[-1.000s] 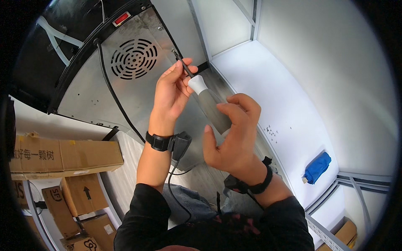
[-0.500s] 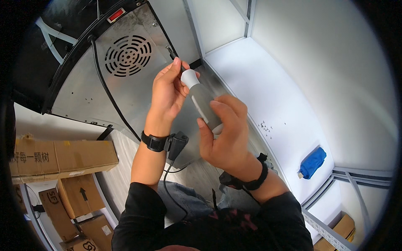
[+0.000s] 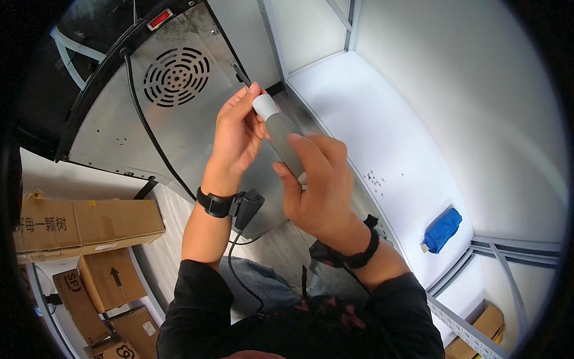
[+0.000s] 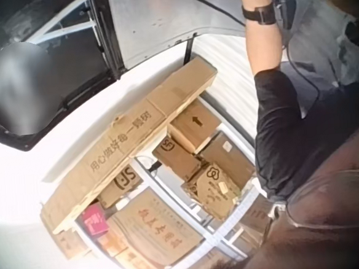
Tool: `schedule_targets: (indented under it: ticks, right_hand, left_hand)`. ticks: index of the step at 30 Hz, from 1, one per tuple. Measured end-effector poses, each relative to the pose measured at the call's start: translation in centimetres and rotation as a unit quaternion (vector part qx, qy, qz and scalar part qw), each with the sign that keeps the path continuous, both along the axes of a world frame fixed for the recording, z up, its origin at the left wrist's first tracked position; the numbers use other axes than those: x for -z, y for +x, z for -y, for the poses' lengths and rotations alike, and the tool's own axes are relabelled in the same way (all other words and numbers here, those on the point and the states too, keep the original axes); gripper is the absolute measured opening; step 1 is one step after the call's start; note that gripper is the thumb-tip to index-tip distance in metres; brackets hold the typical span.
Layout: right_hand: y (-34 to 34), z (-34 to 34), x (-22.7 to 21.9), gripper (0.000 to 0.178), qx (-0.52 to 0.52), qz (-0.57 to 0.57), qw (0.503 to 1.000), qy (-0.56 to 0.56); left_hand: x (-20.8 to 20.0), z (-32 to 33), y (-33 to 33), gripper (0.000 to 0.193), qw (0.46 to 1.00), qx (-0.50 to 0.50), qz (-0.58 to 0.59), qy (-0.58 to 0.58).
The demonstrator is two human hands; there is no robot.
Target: The person wipes the interior of an electronic device with a blue cloth, then attaches a metal backplate using a screwdriver to secure screws.
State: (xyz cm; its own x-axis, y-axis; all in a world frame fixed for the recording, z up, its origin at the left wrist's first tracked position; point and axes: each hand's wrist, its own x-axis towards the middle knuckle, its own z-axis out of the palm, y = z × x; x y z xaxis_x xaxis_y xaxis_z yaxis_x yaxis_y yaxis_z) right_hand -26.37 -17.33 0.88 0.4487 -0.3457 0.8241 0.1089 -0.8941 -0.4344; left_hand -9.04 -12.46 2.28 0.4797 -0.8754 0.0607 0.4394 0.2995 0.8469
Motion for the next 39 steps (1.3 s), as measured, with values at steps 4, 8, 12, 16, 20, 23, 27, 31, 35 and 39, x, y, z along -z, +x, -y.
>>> schedule_targets:
  ticks: [4,8,12,16,20,23,27,31,35,39]
  right_hand:
    - [-0.3,0.1,-0.7,0.046,0.021,-0.053,0.995,0.081]
    - [0.7,0.5,-1.2,0.040,0.058,0.047,0.997,-0.030]
    - [0.1,0.5,-0.3,0.040,0.002,0.002,1.000,0.016]
    - [0.1,0.2,-0.8,0.045,0.027,-0.003,0.999,0.028]
    - [1.0,0.3,-0.5,0.051,0.047,0.052,0.996,-0.049]
    - [0.1,-0.2,-0.7,0.055,0.001,-0.032,0.999,0.035]
    - [0.6,-0.3,-0.6,0.056,0.021,0.026,0.999,0.002]
    - [0.1,-0.6,-0.4,0.058,-0.017,-0.049,0.997,0.065]
    - [0.0,-0.8,-1.0,0.060,-0.029,-0.032,0.994,0.097]
    - [1.0,-0.4,-0.2,0.060,-0.003,0.029,1.000,0.011]
  left_hand:
    - [-0.7,-0.3,-0.6,0.027,0.998,0.021,-0.048,-0.036]
    - [-0.8,0.0,-0.8,0.029,0.998,-0.009,-0.054,-0.020]
    - [-0.4,0.2,-0.8,0.030,0.999,-0.042,-0.009,0.020]
    - [-1.0,0.2,-1.3,0.029,0.997,-0.071,-0.016,0.013]
    - [-0.4,0.2,-0.4,0.029,0.997,-0.072,0.018,0.027]
    - [-0.5,0.1,-0.2,0.030,0.996,-0.059,0.024,0.054]
    - [-0.9,0.0,-0.4,0.033,0.998,-0.042,0.007,0.034]
    - [-0.7,0.0,0.3,0.033,0.999,-0.032,-0.036,0.010]
    - [-0.1,-0.1,0.8,0.031,0.999,-0.039,-0.031,0.013]
    - [-0.2,0.0,0.7,0.029,0.998,-0.058,-0.006,0.022]
